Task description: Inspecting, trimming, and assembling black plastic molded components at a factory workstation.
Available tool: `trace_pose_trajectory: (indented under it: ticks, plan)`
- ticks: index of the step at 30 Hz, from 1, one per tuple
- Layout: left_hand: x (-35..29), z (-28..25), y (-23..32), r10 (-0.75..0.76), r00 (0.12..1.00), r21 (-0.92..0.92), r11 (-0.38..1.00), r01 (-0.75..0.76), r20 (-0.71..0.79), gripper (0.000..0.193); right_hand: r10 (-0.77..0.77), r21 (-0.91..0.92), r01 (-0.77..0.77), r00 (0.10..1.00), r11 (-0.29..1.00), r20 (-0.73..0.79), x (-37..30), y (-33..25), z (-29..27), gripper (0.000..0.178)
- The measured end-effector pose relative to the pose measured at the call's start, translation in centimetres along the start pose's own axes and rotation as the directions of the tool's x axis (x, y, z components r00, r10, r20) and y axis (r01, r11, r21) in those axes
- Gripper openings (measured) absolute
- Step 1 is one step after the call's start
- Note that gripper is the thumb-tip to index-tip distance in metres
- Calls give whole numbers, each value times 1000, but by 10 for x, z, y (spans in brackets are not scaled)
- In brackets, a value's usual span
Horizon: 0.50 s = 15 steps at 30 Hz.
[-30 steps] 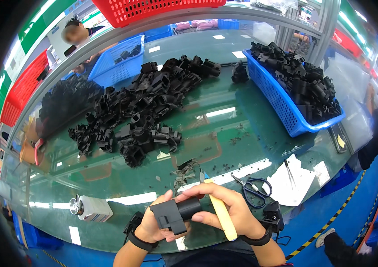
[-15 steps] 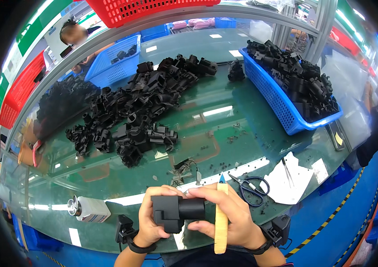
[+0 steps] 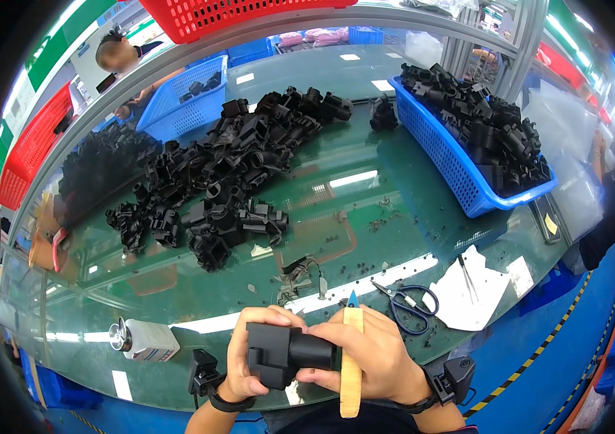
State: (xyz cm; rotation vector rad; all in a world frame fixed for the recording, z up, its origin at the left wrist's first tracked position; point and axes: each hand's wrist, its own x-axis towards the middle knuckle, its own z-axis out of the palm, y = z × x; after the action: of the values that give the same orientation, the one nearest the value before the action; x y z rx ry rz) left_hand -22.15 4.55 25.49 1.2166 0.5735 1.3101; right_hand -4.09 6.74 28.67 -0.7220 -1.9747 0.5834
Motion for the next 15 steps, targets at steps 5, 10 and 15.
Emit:
trace_pose_trajectory:
  ticks: [5, 10, 15]
  plan:
    - [2, 4, 2, -6, 1000, -9, 1000, 6, 8, 79, -57, -46, 56, 998, 997, -8, 1, -3, -4, 43]
    - [-2, -6, -4, 8, 995, -59, 998, -2, 98, 74, -75, -61, 75, 997, 995, 4, -1, -2, -4, 42]
    - [-1, -8, -4, 50, 980, -112, 993, -29, 195, 70, -116, -121, 118, 993, 986, 18, -5, -1, -5, 37]
